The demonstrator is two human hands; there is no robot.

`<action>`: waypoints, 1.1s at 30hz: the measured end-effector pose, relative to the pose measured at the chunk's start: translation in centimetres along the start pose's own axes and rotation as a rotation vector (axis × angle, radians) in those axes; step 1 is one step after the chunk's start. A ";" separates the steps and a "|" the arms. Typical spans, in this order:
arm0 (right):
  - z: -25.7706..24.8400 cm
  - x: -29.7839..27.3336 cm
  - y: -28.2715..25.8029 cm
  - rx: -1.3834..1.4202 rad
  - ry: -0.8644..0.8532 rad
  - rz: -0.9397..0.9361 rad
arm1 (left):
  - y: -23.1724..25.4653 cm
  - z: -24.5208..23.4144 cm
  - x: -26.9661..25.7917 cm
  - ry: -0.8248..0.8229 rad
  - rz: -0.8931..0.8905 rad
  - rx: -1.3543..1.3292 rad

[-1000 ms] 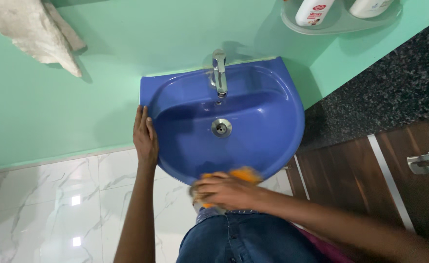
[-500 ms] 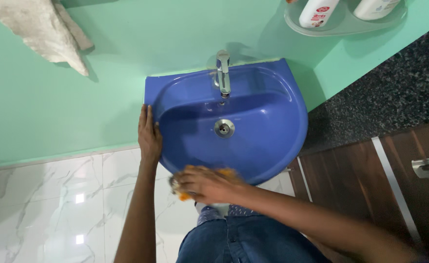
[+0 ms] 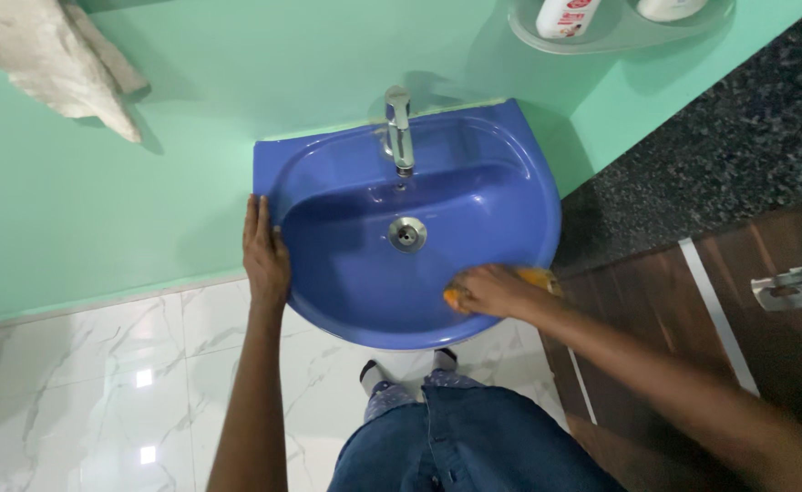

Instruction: The person scrubs a blue bathroom sink using an orange sponge. They repeatedly wipe the basin, faucet, and drain area with the sponge while standing in front of the sink.

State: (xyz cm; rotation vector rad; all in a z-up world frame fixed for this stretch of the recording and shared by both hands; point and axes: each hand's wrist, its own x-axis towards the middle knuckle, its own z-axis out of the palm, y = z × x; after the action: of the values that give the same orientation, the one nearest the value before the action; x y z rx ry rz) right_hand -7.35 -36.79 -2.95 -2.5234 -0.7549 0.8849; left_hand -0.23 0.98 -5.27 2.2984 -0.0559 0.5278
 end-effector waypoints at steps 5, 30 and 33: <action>3.1 4.1 -8.1 0.343 0.003 0.070 | -0.1 -0.1 0.4 -0.026 -0.019 0.025; -3.2 2.9 5.6 0.774 -0.030 -0.607 | 3.9 -0.4 0.3 -0.038 -0.192 0.261; -6.8 0.3 10.5 -0.811 1.088 -0.287 | 4.0 -0.5 0.4 -0.030 -0.202 0.252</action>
State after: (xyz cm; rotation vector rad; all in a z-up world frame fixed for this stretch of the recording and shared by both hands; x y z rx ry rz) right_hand 1.15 -46.00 -3.21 -2.7869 -1.1140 -1.0522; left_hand -0.81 -1.47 -2.02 2.5211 0.2387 0.4152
